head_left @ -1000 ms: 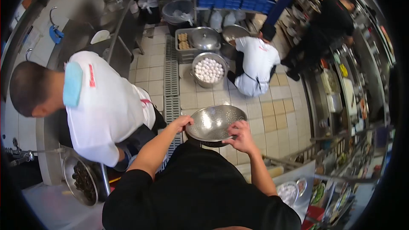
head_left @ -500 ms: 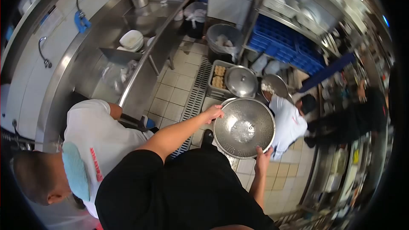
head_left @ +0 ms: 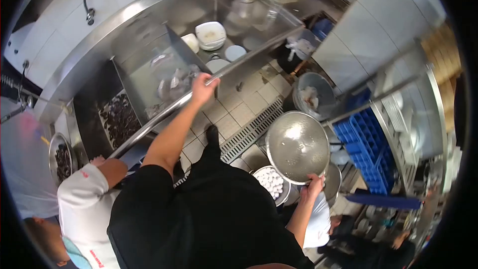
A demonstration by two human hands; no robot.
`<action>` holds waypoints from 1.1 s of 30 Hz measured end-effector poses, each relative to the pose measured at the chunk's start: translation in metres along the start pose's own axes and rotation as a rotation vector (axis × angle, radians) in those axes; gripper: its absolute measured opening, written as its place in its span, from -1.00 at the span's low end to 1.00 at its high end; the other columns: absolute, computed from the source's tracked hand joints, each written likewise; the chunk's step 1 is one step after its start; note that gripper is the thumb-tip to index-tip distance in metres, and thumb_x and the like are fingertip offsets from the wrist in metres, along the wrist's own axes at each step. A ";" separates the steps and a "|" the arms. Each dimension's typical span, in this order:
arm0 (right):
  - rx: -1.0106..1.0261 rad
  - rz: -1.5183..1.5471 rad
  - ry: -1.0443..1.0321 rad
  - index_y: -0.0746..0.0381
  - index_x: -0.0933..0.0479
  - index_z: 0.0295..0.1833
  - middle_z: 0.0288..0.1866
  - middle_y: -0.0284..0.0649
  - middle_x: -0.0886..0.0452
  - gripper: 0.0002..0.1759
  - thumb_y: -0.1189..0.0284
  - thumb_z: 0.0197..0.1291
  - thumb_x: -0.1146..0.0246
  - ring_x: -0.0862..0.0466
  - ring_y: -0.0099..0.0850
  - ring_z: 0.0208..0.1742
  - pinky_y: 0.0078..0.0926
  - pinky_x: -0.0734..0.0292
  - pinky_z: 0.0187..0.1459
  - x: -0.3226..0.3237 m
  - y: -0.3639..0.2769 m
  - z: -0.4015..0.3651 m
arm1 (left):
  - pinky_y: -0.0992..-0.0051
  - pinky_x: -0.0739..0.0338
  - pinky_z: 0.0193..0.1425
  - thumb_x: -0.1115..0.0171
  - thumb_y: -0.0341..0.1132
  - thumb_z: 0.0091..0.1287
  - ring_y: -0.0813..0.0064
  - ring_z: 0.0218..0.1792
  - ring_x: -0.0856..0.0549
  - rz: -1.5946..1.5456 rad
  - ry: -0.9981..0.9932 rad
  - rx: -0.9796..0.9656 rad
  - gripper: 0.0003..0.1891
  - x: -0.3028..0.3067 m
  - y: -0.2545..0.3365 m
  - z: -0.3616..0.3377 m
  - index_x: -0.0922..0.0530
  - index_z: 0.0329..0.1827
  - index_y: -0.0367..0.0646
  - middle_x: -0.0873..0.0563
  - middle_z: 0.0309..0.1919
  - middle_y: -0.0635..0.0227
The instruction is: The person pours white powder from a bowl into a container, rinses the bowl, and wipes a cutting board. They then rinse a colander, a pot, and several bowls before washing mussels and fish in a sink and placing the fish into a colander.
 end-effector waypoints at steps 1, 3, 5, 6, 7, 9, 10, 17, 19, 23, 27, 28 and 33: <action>-0.035 0.006 0.036 0.27 -0.41 -0.02 -0.25 -0.26 -0.55 -0.51 0.76 -0.20 -0.10 -0.57 -0.34 -0.28 -0.44 -0.52 -0.18 -0.001 0.014 0.026 | 0.28 -0.52 0.01 -0.46 0.05 0.07 0.22 -0.09 -0.65 0.197 0.022 0.125 -0.49 0.025 -0.035 0.025 -0.61 -0.06 -0.12 -0.69 -0.18 0.10; -0.104 -0.067 0.045 0.25 -0.39 -0.11 -0.34 -0.26 -0.53 -0.60 0.73 -0.17 -0.11 -0.57 -0.36 -0.36 -0.42 -0.52 -0.34 -0.034 0.018 0.050 | 0.17 -0.44 0.21 -0.49 0.17 -0.07 0.10 0.18 -0.51 0.500 -0.001 0.369 -0.24 0.067 -0.104 0.053 -0.54 0.17 -0.06 -0.56 0.11 0.00; -0.083 -0.056 0.071 0.23 -0.40 -0.22 -0.41 -0.26 -0.51 -0.71 0.68 -0.16 -0.14 -0.57 -0.37 -0.43 -0.45 -0.49 -0.51 -0.077 0.020 0.074 | 0.09 -0.35 0.34 -0.51 0.23 -0.16 0.02 0.38 -0.34 0.654 -0.105 0.594 -0.03 0.092 -0.182 0.061 -0.39 0.37 0.01 -0.35 0.36 0.00; -0.120 -0.117 0.083 0.23 -0.40 -0.18 -0.42 -0.28 -0.51 -0.67 0.69 -0.16 -0.13 -0.54 -0.41 -0.49 -0.51 -0.44 -0.57 -0.096 0.020 0.085 | 0.05 -0.32 0.38 -0.53 0.22 -0.17 -0.02 0.42 -0.26 0.693 -0.168 0.696 0.04 0.099 -0.225 0.060 -0.31 0.43 0.06 -0.25 0.43 0.02; -0.154 -0.175 0.099 0.23 -0.39 -0.13 -0.44 -0.31 -0.51 -0.63 0.70 -0.17 -0.13 -0.51 -0.44 -0.55 -0.57 -0.39 -0.62 -0.116 0.018 0.094 | 0.02 -0.28 0.42 -0.54 0.21 -0.19 -0.06 0.47 -0.19 0.730 -0.235 0.794 0.11 0.102 -0.246 0.060 -0.23 0.49 0.10 -0.14 0.50 0.05; -0.176 -0.177 0.092 0.23 -0.39 -0.09 -0.41 -0.30 -0.51 -0.60 0.68 -0.14 -0.13 -0.49 -0.46 -0.60 -0.58 -0.35 -0.70 -0.137 0.027 0.134 | -0.08 -0.16 0.48 -0.58 0.18 -0.22 -0.14 0.50 -0.09 0.680 -0.302 0.981 0.20 0.105 -0.266 0.056 -0.08 0.55 0.25 0.06 0.57 0.13; -0.193 -0.186 0.067 0.24 -0.40 -0.10 -0.38 -0.29 -0.52 -0.64 0.68 -0.12 -0.12 -0.49 -0.46 -0.60 -0.59 -0.38 -0.67 -0.175 0.016 0.133 | -0.10 -0.15 0.48 -0.59 0.17 -0.23 -0.17 0.50 -0.08 0.697 -0.336 1.028 0.21 0.107 -0.259 0.063 -0.05 0.55 0.30 0.08 0.58 0.16; -0.125 -0.261 -0.063 0.28 -0.46 -0.11 -0.28 -0.24 -0.56 -0.65 0.69 -0.11 -0.09 -0.55 -0.39 -0.38 -0.47 -0.50 -0.39 -0.295 -0.016 0.228 | -0.07 -0.30 0.37 -0.25 0.22 0.16 -0.17 0.42 -0.25 0.871 -0.350 0.967 -0.19 0.054 -0.344 0.078 -0.35 0.42 -0.04 -0.21 0.49 0.06; -0.115 -0.278 -0.099 0.27 -0.46 -0.12 -0.26 -0.24 -0.56 -0.64 0.71 -0.13 -0.08 -0.55 -0.39 -0.33 -0.47 -0.49 -0.34 -0.323 -0.018 0.240 | 0.05 -0.45 0.26 -0.11 0.08 0.28 -0.09 0.24 -0.52 0.740 -0.521 0.946 -0.39 0.041 -0.368 0.078 -0.52 0.18 -0.26 -0.52 0.24 -0.08; -0.026 -0.354 -0.168 0.26 -0.46 -0.15 -0.26 -0.25 -0.55 -0.63 0.74 -0.15 -0.05 -0.53 -0.40 -0.33 -0.48 -0.46 -0.32 -0.441 -0.025 0.270 | 0.16 -0.57 0.01 -0.15 -0.18 0.15 0.00 -0.04 -0.71 0.534 -0.172 1.091 -0.62 0.027 -0.433 0.036 -0.65 -0.18 -0.36 -0.71 -0.16 -0.13; -0.060 -0.292 -0.288 0.26 -0.48 -0.14 -0.29 -0.27 -0.55 -0.61 0.75 -0.17 -0.05 -0.52 -0.40 -0.34 -0.49 -0.44 -0.32 -0.526 -0.006 0.332 | 0.19 -0.52 -0.38 -0.13 -0.32 0.11 0.22 -0.50 -0.64 -0.130 0.205 1.050 -0.80 0.031 -0.440 0.012 -0.58 -0.44 -0.33 -0.63 -0.55 0.08; -0.077 -0.285 -0.329 0.25 -0.49 -0.14 -0.30 -0.27 -0.56 -0.60 0.75 -0.17 -0.05 -0.52 -0.40 -0.34 -0.50 -0.44 -0.32 -0.542 0.008 0.358 | 0.21 -0.49 -0.42 -0.12 -0.35 0.10 0.27 -0.53 -0.60 -0.242 0.272 1.136 -0.82 0.030 -0.433 0.011 -0.57 -0.44 -0.31 -0.61 -0.57 0.14; -0.151 -0.364 -0.557 0.21 -0.49 -0.11 -0.38 -0.37 -0.52 -0.60 0.73 -0.15 -0.08 -0.47 -0.49 -0.44 -0.54 -0.37 -0.39 -0.632 0.074 0.481 | 0.34 -0.44 -0.52 -0.08 -0.47 0.03 0.42 -0.57 -0.55 -0.376 0.492 1.257 -0.88 0.052 -0.324 0.028 -0.57 -0.41 -0.25 -0.57 -0.59 0.29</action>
Point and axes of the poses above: each hand's wrist, its own z-axis towards the middle knuckle, its own x-axis out of the back of the hand, y = z × x, the point moved 7 cm from there along z, towards the middle knuckle
